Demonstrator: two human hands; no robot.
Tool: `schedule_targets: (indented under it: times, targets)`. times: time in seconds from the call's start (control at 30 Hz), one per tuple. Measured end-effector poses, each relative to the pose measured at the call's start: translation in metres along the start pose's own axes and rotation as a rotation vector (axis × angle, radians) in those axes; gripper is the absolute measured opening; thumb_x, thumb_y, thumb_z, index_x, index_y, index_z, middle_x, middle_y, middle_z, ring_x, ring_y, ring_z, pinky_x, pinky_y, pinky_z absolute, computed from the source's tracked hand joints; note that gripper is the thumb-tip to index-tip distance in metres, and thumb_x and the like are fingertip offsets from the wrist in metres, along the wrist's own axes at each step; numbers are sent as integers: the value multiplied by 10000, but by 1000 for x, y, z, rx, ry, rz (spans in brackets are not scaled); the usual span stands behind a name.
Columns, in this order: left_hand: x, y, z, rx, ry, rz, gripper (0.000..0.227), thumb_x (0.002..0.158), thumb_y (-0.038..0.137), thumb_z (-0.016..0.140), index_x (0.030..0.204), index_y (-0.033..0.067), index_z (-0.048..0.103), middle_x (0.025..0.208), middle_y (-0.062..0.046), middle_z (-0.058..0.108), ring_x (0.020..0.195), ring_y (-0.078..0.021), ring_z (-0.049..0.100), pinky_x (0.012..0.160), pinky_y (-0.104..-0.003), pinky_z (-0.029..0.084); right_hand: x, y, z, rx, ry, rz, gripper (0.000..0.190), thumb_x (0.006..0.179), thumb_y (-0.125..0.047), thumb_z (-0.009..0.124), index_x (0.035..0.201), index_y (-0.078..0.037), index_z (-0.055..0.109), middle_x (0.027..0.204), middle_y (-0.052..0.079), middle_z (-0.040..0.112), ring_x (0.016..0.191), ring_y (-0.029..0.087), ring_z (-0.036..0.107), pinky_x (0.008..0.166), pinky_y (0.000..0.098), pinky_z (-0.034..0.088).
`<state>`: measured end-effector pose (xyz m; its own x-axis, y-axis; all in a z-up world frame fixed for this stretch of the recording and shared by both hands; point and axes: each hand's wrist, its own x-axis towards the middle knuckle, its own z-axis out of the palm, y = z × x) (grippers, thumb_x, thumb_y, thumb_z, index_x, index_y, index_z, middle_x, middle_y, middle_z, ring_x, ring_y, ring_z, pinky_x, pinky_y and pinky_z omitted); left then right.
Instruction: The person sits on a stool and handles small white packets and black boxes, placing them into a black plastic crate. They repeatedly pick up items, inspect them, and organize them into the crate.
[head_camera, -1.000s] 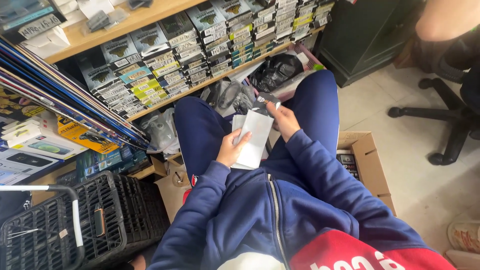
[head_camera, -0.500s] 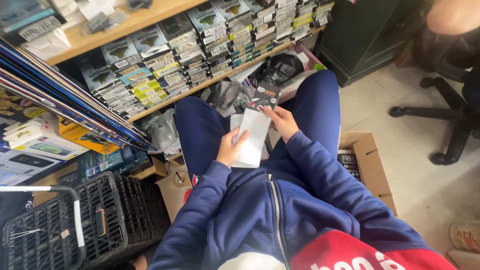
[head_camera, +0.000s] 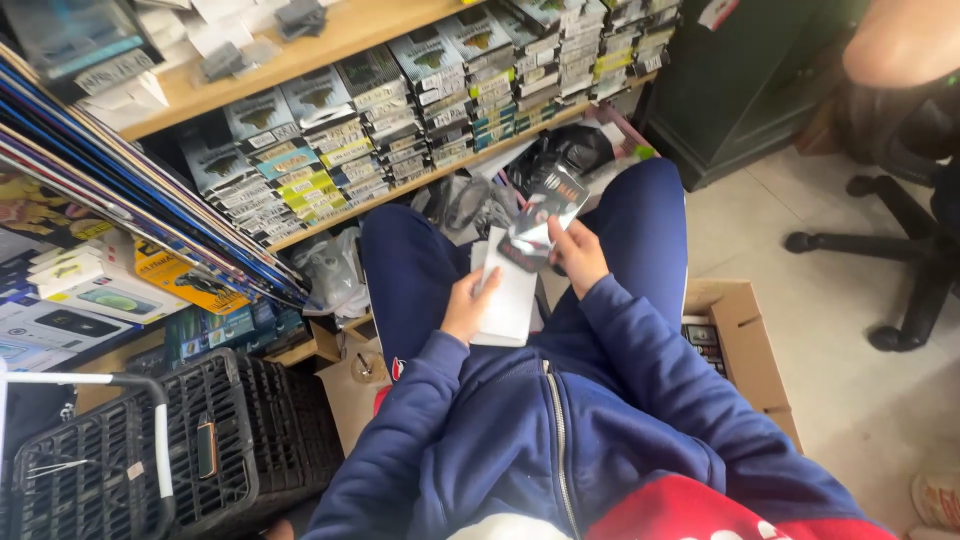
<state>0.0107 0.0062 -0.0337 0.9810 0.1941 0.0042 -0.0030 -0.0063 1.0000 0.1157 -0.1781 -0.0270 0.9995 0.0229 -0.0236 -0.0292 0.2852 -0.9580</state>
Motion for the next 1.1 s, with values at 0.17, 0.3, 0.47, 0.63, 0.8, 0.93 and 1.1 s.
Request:
schedule_targets:
  times: [0.17, 0.3, 0.47, 0.63, 0.8, 0.93, 1.1]
  targets:
    - [-8, 10, 1, -20, -4, -14, 346, 972, 390, 745, 1175, 111, 762, 1014, -51, 745, 962, -113, 635, 887, -335, 567, -2, 12, 0, -298, -128, -113, 225, 987, -284, 790, 896, -92, 716, 717, 86, 680, 538, 127, 592, 597, 250, 525]
    - [-16, 26, 4, 2, -27, -3, 324, 1014, 408, 668, 1134, 124, 769, 930, -41, 732, 904, -116, 636, 856, -332, 576, -26, -21, 13, -279, -145, -132, 199, 990, -260, 778, 896, -97, 714, 725, 56, 677, 510, 120, 585, 581, 242, 512]
    - [-14, 28, 7, 18, -36, -6, 326, 984, 410, 716, 1134, 127, 776, 899, -32, 731, 854, -103, 643, 837, -317, 575, -44, -50, 20, -290, -170, -135, 245, 980, -207, 769, 1173, -101, 662, 883, 61, 686, 653, 106, 598, 589, 247, 551]
    - [-18, 31, 4, 4, -17, -8, 325, 985, 407, 716, 1140, 128, 773, 912, -26, 735, 877, -98, 623, 855, -321, 562, -44, -48, 16, -394, -228, -319, 834, 1032, -165, 722, 1641, -190, 152, 1246, 176, 513, 930, 197, 608, 783, 334, 559]
    - [-12, 31, 4, -27, 9, 16, 326, 998, 398, 698, 1180, 136, 763, 937, -4, 731, 900, -88, 609, 878, -313, 557, -34, -40, 17, -419, -468, -495, 530, 1058, -124, 606, 1562, -122, 440, 1598, 131, 452, 1448, 264, 426, 1105, 392, 486]
    - [4, -15, -3, -63, 47, 25, 336, 1008, 366, 694, 1195, 92, 748, 950, -37, 729, 908, -112, 616, 887, -326, 555, -39, -35, 18, -462, -745, -133, 393, 1053, -291, 580, 1429, -188, 625, 1437, 75, 633, 1098, 148, 631, 902, 320, 572]
    - [-9, 6, -3, -73, 36, 12, 322, 1007, 380, 700, 1190, 121, 755, 946, -17, 738, 900, -92, 627, 886, -314, 564, -39, -30, 17, -384, -754, -139, 352, 1057, -257, 598, 1372, -117, 672, 1363, 162, 673, 1238, 238, 609, 1038, 444, 520]
